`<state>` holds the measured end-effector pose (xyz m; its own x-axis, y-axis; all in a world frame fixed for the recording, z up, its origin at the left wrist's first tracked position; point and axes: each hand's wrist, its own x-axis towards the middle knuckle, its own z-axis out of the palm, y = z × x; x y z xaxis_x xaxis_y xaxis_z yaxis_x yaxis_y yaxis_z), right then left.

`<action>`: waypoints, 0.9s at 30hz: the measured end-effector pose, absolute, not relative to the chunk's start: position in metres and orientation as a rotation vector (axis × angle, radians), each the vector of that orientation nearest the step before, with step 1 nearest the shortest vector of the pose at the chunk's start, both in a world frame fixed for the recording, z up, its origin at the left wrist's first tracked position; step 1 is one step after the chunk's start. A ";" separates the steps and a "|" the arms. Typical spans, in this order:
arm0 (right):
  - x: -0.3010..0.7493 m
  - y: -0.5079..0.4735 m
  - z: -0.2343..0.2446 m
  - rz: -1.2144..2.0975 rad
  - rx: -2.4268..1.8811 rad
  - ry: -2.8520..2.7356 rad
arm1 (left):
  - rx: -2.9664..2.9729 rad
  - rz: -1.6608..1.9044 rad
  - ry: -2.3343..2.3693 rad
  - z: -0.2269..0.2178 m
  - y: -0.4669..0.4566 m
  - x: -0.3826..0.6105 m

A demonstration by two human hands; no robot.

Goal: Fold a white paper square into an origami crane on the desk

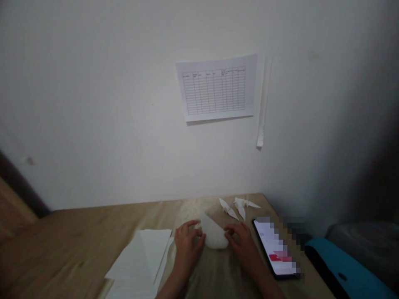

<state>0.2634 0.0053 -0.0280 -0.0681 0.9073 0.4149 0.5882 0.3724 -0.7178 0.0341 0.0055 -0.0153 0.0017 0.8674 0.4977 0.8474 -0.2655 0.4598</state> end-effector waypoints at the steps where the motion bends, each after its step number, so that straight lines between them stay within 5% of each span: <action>1: 0.263 0.005 -0.028 0.446 -1.318 -1.799 | 2.183 1.089 1.921 -0.014 0.005 0.035; 12: 0.255 -0.007 -0.022 0.431 -1.375 -2.147 | 2.144 0.682 2.137 -0.013 0.004 0.037; 27: 0.254 0.002 -0.032 0.211 -1.267 -2.055 | 2.298 0.554 1.755 -0.020 0.000 0.032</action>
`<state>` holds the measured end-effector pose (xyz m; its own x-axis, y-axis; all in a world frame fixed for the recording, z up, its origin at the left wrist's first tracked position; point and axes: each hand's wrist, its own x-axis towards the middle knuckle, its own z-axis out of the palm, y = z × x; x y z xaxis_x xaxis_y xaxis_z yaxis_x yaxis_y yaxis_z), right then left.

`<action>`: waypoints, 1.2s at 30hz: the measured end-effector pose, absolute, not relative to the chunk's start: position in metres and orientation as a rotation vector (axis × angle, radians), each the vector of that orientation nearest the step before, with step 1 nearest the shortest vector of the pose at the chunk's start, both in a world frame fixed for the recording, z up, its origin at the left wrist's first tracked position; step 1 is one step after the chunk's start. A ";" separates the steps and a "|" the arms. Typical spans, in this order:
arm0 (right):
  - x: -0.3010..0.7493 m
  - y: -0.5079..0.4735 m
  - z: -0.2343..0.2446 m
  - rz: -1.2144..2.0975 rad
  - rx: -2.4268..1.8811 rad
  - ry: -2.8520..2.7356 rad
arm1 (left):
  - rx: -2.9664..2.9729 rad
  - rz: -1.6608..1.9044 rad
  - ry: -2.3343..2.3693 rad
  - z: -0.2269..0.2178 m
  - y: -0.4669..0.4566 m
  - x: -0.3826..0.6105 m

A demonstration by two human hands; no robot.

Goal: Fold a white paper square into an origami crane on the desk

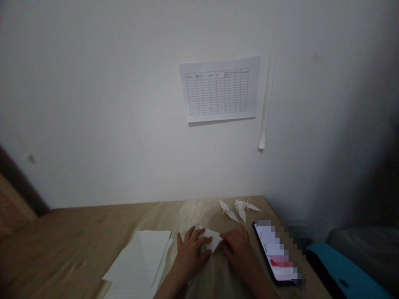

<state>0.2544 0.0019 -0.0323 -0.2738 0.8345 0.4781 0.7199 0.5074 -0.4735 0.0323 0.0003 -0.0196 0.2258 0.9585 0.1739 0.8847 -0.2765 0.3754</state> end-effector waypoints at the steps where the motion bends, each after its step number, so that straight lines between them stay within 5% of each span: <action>1: 0.256 0.003 -0.034 0.202 -1.291 -2.038 | 2.300 0.556 1.738 -0.019 -0.001 0.033; 36: 0.255 0.002 -0.027 0.388 -1.401 -2.048 | 2.284 0.540 1.730 -0.021 -0.004 0.033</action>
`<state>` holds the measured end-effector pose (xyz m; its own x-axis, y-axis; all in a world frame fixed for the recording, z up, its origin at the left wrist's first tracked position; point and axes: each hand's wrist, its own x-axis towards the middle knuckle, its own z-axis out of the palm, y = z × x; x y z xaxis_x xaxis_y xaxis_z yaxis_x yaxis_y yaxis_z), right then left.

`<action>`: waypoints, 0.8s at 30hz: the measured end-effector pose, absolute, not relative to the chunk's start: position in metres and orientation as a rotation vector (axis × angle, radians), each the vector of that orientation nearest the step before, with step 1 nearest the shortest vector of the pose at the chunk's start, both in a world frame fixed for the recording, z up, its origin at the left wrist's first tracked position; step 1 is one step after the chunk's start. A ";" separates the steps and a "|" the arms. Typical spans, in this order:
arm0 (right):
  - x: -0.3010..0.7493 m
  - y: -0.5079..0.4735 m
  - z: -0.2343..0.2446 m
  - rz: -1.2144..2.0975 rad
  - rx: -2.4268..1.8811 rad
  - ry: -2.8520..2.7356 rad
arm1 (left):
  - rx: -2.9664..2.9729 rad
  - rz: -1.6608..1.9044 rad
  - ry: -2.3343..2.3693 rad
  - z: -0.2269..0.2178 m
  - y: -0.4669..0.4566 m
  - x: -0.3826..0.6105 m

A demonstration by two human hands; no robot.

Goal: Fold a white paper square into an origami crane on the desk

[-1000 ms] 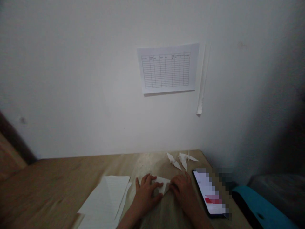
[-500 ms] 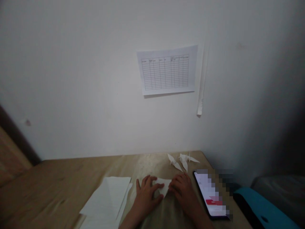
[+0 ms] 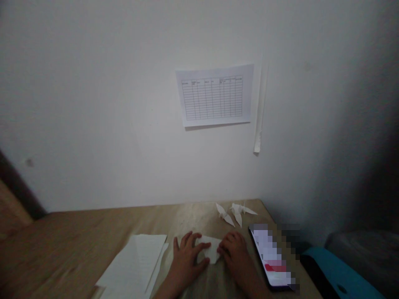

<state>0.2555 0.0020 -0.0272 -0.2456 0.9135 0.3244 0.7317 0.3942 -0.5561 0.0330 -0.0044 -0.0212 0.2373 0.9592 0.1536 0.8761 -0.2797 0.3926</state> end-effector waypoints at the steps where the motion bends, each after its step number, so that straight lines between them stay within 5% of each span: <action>1: 0.256 0.003 -0.030 0.392 -1.424 -2.025 | 2.281 0.532 1.731 -0.021 -0.004 0.033; 24: 0.230 0.034 -0.033 0.011 -1.708 -2.138 | 2.246 0.501 1.779 -0.017 -0.005 0.037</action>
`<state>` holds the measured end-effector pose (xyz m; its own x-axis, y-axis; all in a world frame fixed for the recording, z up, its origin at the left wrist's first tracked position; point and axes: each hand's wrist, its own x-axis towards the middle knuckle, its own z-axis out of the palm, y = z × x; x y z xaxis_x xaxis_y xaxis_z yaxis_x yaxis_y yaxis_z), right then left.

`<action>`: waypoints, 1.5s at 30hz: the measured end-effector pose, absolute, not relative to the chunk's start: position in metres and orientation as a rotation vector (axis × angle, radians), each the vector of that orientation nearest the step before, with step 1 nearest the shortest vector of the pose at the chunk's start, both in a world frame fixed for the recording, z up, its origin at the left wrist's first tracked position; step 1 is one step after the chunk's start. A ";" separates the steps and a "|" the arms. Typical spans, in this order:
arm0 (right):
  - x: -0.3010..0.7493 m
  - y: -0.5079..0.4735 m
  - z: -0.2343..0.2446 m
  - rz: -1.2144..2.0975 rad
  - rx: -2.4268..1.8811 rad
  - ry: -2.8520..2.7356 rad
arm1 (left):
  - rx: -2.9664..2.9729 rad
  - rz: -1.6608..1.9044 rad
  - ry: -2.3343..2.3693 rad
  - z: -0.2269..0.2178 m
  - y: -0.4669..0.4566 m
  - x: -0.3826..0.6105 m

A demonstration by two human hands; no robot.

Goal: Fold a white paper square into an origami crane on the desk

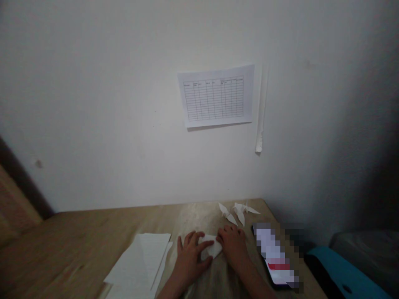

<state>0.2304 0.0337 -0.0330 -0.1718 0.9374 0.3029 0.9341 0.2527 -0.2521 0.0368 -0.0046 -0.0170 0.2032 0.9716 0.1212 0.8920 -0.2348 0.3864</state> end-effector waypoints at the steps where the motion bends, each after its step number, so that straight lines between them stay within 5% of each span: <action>1: 0.230 0.034 -0.035 -0.002 -1.713 -2.126 | 2.247 0.495 1.779 -0.017 -0.005 0.037; 45: 0.222 0.037 -0.045 -0.145 -1.674 -2.038 | 2.235 0.501 1.825 -0.014 -0.006 0.040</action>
